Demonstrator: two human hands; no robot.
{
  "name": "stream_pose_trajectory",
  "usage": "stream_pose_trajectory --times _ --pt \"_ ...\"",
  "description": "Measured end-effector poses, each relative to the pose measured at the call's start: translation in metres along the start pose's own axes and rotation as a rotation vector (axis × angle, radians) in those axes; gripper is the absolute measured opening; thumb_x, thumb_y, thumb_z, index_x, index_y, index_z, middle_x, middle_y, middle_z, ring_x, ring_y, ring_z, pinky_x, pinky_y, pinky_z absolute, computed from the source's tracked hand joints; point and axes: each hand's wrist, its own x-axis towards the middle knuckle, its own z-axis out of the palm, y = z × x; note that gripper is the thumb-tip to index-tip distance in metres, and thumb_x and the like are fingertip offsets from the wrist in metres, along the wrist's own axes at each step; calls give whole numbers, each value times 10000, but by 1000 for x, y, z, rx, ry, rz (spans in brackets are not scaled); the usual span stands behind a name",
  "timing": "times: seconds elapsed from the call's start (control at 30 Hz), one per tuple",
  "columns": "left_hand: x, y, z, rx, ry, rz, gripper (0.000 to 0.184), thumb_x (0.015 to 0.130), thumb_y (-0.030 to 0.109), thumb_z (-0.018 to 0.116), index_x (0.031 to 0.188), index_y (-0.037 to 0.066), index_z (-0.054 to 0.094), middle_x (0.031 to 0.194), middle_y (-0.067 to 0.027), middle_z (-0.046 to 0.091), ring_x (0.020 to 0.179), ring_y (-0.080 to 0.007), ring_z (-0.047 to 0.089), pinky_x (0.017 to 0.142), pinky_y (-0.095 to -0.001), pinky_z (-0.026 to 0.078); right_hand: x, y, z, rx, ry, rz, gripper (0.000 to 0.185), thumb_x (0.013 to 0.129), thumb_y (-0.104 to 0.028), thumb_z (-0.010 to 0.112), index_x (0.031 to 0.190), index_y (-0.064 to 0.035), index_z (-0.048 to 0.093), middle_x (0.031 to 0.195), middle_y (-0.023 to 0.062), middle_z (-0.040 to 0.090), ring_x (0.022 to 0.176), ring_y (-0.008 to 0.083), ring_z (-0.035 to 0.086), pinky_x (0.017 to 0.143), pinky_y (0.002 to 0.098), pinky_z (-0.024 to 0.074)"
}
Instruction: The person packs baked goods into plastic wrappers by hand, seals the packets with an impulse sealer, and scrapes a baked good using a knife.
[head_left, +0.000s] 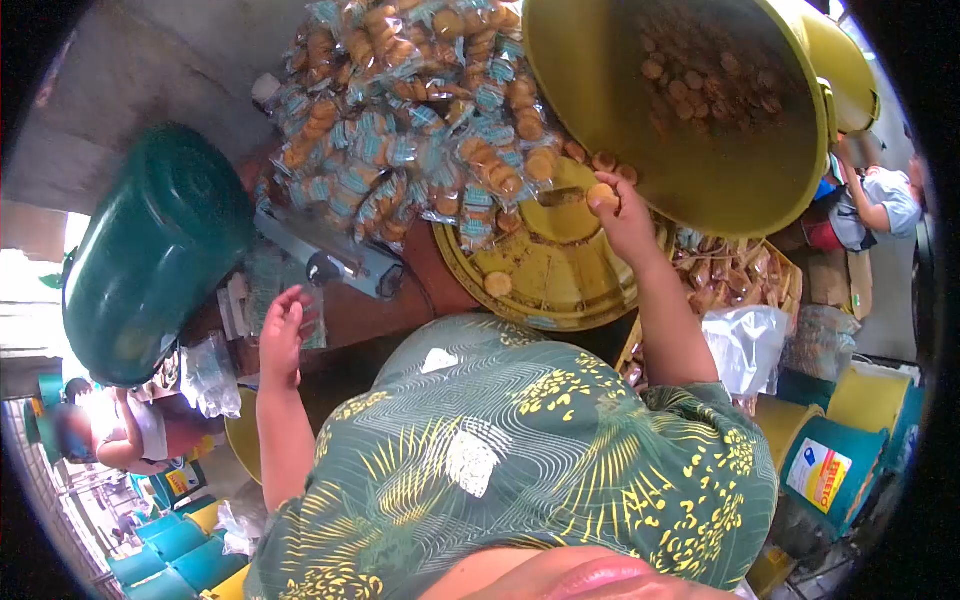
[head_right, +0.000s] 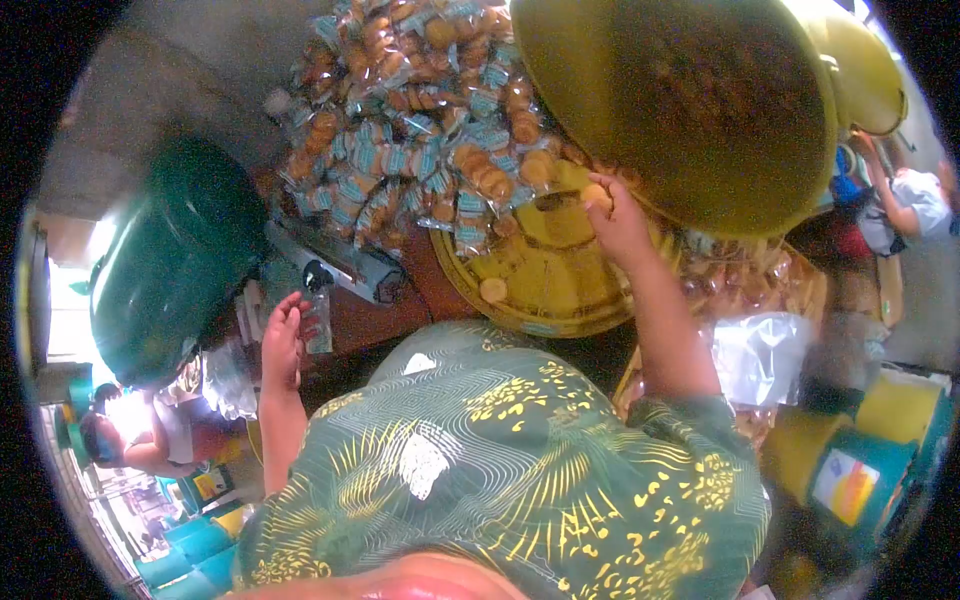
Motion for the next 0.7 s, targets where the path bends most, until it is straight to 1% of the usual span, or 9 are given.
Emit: stream_pose_trajectory --times 0.03,0.1,0.13,0.23,0.33,0.43,0.53,0.63,0.7 --pt "6 2 5 -22 -31 12 405 991 271 558 1343 86 481 1193 -40 596 1007 -142 590 861 -294 465 -9 -13 -4 -22 -4 2 390 931 -108 611 1309 -81 521 1139 69 610 1049 186 596 927 318 471" --pt "16 3 12 -67 -90 34 402 989 263 562 1336 76 483 1204 -37 594 1018 -149 593 872 -293 464 -21 -20 -4 115 -19 51 370 913 -102 647 1263 -62 536 1141 61 611 1048 166 587 912 298 468" --pt "20 5 17 -60 -107 45 370 1003 251 539 1323 75 482 1191 -66 612 990 -161 612 866 -319 485 -26 -22 -5 185 -24 75 361 904 -98 665 1240 -52 543 1142 57 611 1047 156 583 905 288 467" --pt "28 6 21 32 -112 43 369 1002 253 542 1325 85 483 1190 -54 616 995 -153 612 865 -316 486 -35 -16 -3 174 -11 -26 368 904 -112 678 1238 -51 536 1121 54 621 1009 133 584 863 274 478" --pt "35 6 26 2 -139 80 361 1000 254 549 1323 104 490 1184 -30 619 995 -141 610 861 -309 479 -38 -6 -7 73 10 -140 370 909 -101 670 1247 -64 524 1096 54 628 973 125 597 824 274 491" --pt "41 11 28 15 -156 78 367 996 249 561 1325 104 487 1173 -13 621 996 -140 608 860 -305 477 -48 -25 -18 -29 -59 109 329 944 -64 614 1258 -64 516 1072 24 599 936 76 574 792 222 469" --pt "45 13 35 7 -147 72 381 992 244 569 1329 90 479 1158 -12 626 994 -134 610 846 -291 481 -58 -26 -23 261 -63 157 304 964 -92 582 1259 -86 511 1072 20 591 892 98 582 769 248 479" --pt "47 14 42 11 -134 88 390 991 238 573 1334 83 473 1143 -6 631 988 -121 612 826 -279 487 -62 -19 -24 327 2 178 280 973 -98 555 1250 -116 516 1089 19 610 874 123 613 747 285 493" --pt "51 10 40 42 -137 104 390 990 235 575 1336 86 473 1142 -5 632 984 -113 612 819 -276 489 -61 -12 -27 374 -11 199 251 996 -143 519 1246 -121 514 1075 16 598 858 122 600 747 276 487"
